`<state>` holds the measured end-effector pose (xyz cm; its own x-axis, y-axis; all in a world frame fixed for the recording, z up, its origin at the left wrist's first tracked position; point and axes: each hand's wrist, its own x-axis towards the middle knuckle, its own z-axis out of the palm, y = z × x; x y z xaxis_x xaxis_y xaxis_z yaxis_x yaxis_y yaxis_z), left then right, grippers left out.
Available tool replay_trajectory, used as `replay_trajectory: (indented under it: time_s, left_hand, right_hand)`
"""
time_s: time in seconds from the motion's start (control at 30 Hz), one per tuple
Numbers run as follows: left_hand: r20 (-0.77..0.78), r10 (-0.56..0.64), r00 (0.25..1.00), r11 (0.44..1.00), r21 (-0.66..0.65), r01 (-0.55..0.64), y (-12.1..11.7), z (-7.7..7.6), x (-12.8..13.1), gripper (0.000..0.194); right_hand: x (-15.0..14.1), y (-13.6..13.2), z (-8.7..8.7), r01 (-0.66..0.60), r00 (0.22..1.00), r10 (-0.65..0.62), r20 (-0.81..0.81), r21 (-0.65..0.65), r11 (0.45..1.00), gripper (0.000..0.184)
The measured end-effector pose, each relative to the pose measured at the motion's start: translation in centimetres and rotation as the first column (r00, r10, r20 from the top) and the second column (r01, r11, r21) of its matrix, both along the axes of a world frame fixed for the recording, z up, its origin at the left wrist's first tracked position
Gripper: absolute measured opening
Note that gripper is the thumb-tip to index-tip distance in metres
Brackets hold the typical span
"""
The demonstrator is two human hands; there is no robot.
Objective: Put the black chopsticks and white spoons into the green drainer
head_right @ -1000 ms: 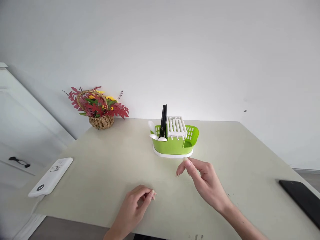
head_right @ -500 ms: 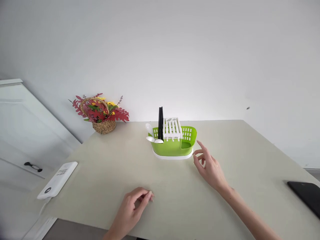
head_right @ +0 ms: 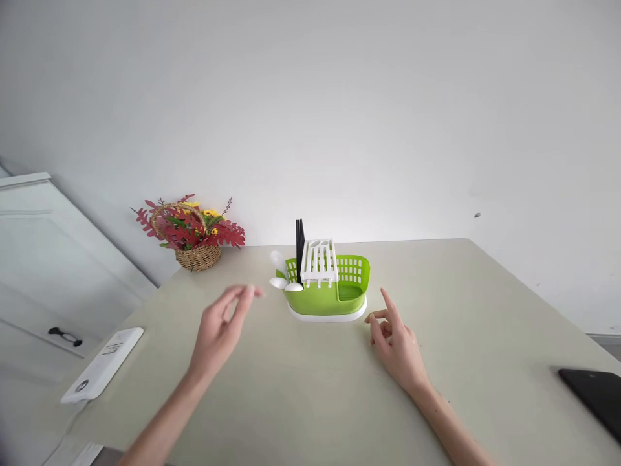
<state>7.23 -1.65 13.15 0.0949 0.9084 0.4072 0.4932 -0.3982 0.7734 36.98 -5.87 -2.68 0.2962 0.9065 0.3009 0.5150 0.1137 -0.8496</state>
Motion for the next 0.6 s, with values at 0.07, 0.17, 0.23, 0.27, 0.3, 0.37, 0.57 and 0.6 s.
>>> replay_trajectory:
  time_s: [0.07,0.17,0.23,0.27,0.3,0.37,0.57,0.6]
  left_hand:
    - [0.038,0.018,0.999,0.994,0.108,-0.022,3.6,1.6,2.0,0.027]
    - [0.207,-0.107,0.972,0.992,0.094,0.089,8.8,3.3,5.2,0.022]
    - [0.352,-0.109,0.93,0.993,-0.007,0.119,11.5,3.9,7.1,0.023]
    - [0.377,-0.087,0.922,0.991,-0.063,0.119,12.5,4.1,7.9,0.026]
    - [0.375,-0.061,0.925,0.986,-0.123,0.115,13.4,4.3,8.6,0.032]
    - [0.312,-0.006,0.95,0.969,-0.231,0.082,14.7,4.3,9.8,0.047]
    - [0.079,-0.109,0.991,0.931,-0.342,0.13,16.8,2.7,11.4,0.03]
    - [0.072,-0.129,0.989,0.932,-0.331,0.146,16.8,2.3,11.5,0.025]
  right_hand:
    - [0.1,0.1,-0.1,0.002,1.0,-0.002,-0.021,-0.01,1.0,0.068]
    - [0.2,0.1,-0.1,-0.01,0.999,0.009,-0.037,-0.023,1.0,0.068]
    - [0.2,0.2,-0.2,-0.027,0.999,0.026,-0.046,-0.037,0.999,0.068]
    - [0.2,0.2,-0.2,-0.035,0.998,0.033,-0.05,-0.046,0.998,0.067]
    - [0.2,0.3,-0.2,-0.04,0.998,0.037,-0.05,-0.055,0.998,0.066]
    - [0.2,0.4,-0.2,-0.043,0.998,0.04,-0.042,-0.064,0.997,0.065]
    - [0.1,0.5,0.0,-0.049,0.998,0.047,-0.037,-0.049,0.998,0.059]
    - [0.1,0.5,0.0,-0.052,0.998,0.05,-0.037,-0.051,0.997,0.058]
